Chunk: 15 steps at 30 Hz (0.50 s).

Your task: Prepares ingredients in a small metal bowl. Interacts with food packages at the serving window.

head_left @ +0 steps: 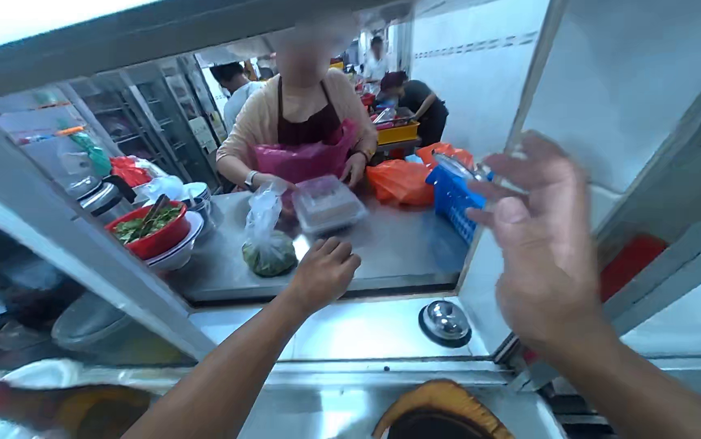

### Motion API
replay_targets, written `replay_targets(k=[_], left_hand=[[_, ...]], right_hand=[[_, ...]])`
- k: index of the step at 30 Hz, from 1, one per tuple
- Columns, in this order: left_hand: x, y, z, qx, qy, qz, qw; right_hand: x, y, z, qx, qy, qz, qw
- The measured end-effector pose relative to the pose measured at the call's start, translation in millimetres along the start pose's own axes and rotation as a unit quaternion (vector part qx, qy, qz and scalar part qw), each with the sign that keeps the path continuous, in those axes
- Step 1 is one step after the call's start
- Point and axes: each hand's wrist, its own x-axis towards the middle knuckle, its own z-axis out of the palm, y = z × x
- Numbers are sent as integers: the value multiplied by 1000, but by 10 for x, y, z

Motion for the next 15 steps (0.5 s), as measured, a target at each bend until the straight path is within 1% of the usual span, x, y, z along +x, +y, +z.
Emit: replay_targets(k=[1, 2, 3, 4, 5, 6, 7, 8, 9, 10, 11, 13, 14, 15], left_hand=[[20, 75, -152, -38, -47, -36, 998], [9, 165, -363, -85, -117, -87, 986], [-24, 254, -617, -128, -202, -139, 961], [-84, 334, -893, -159, -294, -175, 926], [-169, 418, -1169, -175, -389, -189, 884], [-302, 533, -1430, -179, -475, -185, 842], [-491, 686, -1651, -181, -542, -170, 803], [-698, 843, -1818, -205, -593, -165, 761], [-915, 1005, -1921, -241, -610, -176, 734], [-1130, 1176, -1966, -285, -594, -208, 723], [-1354, 1362, -1953, -328, -540, -254, 732], [-1658, 1721, -1782, -377, -390, -365, 757], [-1690, 1846, -1679, -388, -332, -416, 753], [-1676, 1942, -1608, -400, -280, -460, 741]], right_hand=[[-18, -22, -41, 1, -6, 2, 1000], [-53, -38, -75, 2, -17, 9, 1000], [-95, -37, -96, 6, -24, 10, 1000], [-139, -24, -108, 12, -26, 0, 1000], [-183, -23, -125, 18, -26, -14, 999], [-233, -60, -154, 20, -29, -21, 999], [-288, -124, -182, 17, -30, -23, 999], [-342, -205, -202, 13, -30, -19, 999], [-390, -305, -194, 16, -27, -16, 999], [-433, -424, -160, 25, -19, -11, 999], [-481, -553, -110, 36, -8, -5, 999], [-579, -798, -5, 69, 26, 12, 997], [-633, -889, 27, 90, 44, 24, 995], [-705, -963, 34, 105, 52, 34, 993]])
